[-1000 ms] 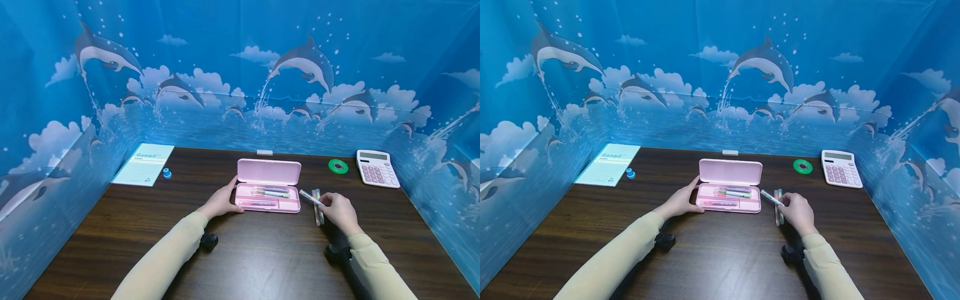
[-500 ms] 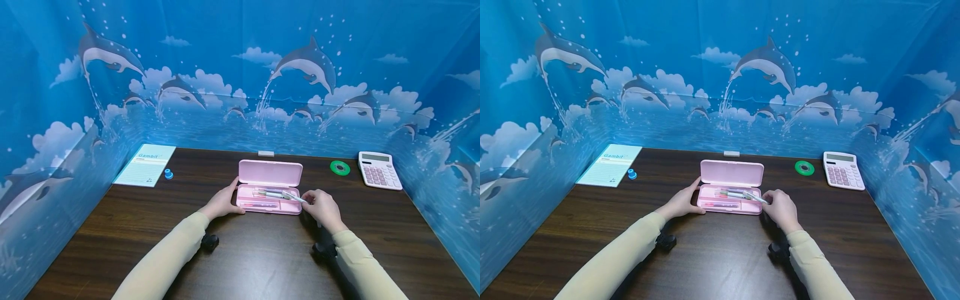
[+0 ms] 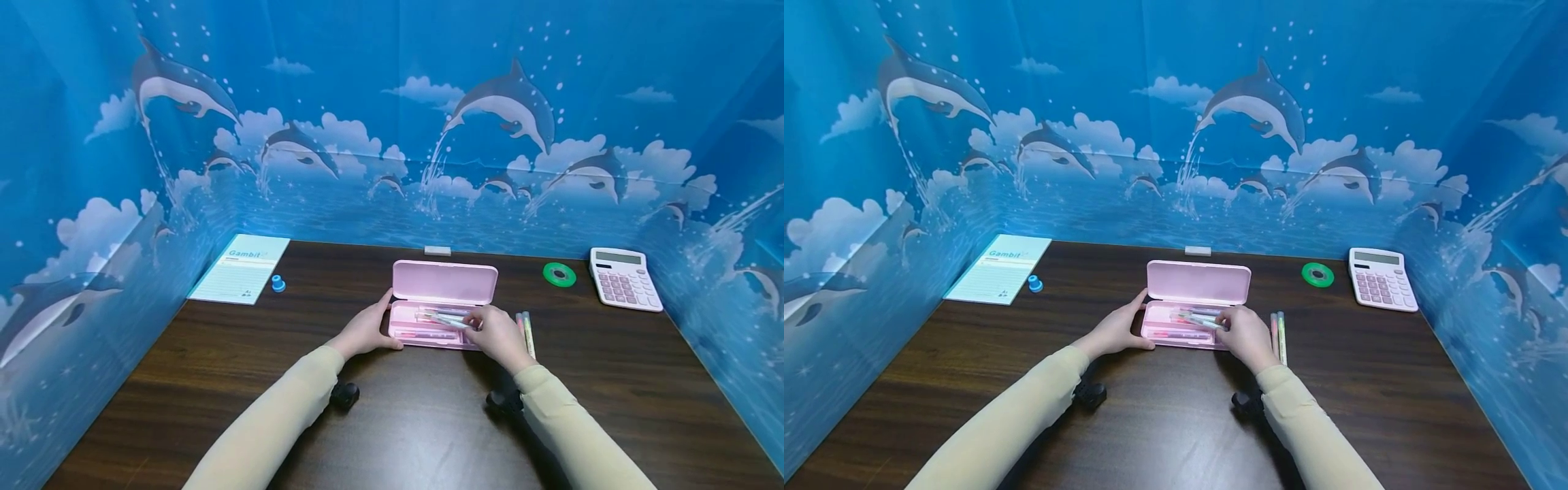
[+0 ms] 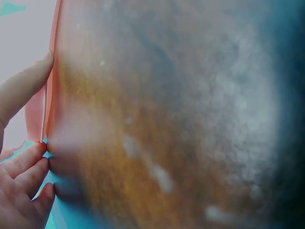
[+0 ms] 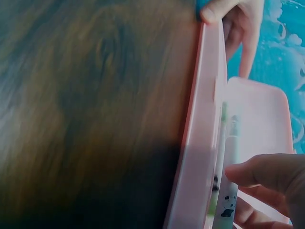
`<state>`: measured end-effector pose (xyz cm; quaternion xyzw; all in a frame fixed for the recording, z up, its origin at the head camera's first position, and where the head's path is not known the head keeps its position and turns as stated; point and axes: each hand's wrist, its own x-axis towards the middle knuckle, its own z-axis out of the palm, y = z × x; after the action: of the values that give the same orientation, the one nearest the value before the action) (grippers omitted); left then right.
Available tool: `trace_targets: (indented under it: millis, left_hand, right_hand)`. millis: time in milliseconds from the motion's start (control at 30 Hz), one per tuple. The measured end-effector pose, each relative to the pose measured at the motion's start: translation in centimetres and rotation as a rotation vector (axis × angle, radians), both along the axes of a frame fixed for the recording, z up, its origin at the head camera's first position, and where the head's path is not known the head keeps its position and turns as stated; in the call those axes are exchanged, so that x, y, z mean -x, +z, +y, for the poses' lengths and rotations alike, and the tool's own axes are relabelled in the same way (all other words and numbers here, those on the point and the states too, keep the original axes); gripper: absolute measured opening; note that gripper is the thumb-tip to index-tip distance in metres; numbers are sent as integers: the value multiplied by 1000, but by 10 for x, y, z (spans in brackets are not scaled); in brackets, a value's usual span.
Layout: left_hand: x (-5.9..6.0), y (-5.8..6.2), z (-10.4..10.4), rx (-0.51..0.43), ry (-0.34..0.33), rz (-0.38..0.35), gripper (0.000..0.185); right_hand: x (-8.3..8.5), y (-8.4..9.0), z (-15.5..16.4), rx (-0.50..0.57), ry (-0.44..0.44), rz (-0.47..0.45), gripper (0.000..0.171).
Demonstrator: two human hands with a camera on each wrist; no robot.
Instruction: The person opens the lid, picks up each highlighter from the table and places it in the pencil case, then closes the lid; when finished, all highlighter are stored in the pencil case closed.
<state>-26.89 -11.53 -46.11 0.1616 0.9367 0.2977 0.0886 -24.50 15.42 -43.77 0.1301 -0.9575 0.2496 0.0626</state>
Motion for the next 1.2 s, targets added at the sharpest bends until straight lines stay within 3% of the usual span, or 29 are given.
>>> trace_targets:
  millis: [500, 833, 1200]
  left_hand:
    - [-1, 3, 3, -3, 6, 0, 117]
    - [-3, 3, 3, -14, 9, -11, 116]
    - [-3, 2, 1, -1, 11, -12, 117]
  right_hand:
    - [2, -2, -43, 5, 110, 58, 4]
    - [-1, -2, -40, 38, 70, 1, 4]
    - [-3, -2, -19, 52, 10, -3, 7]
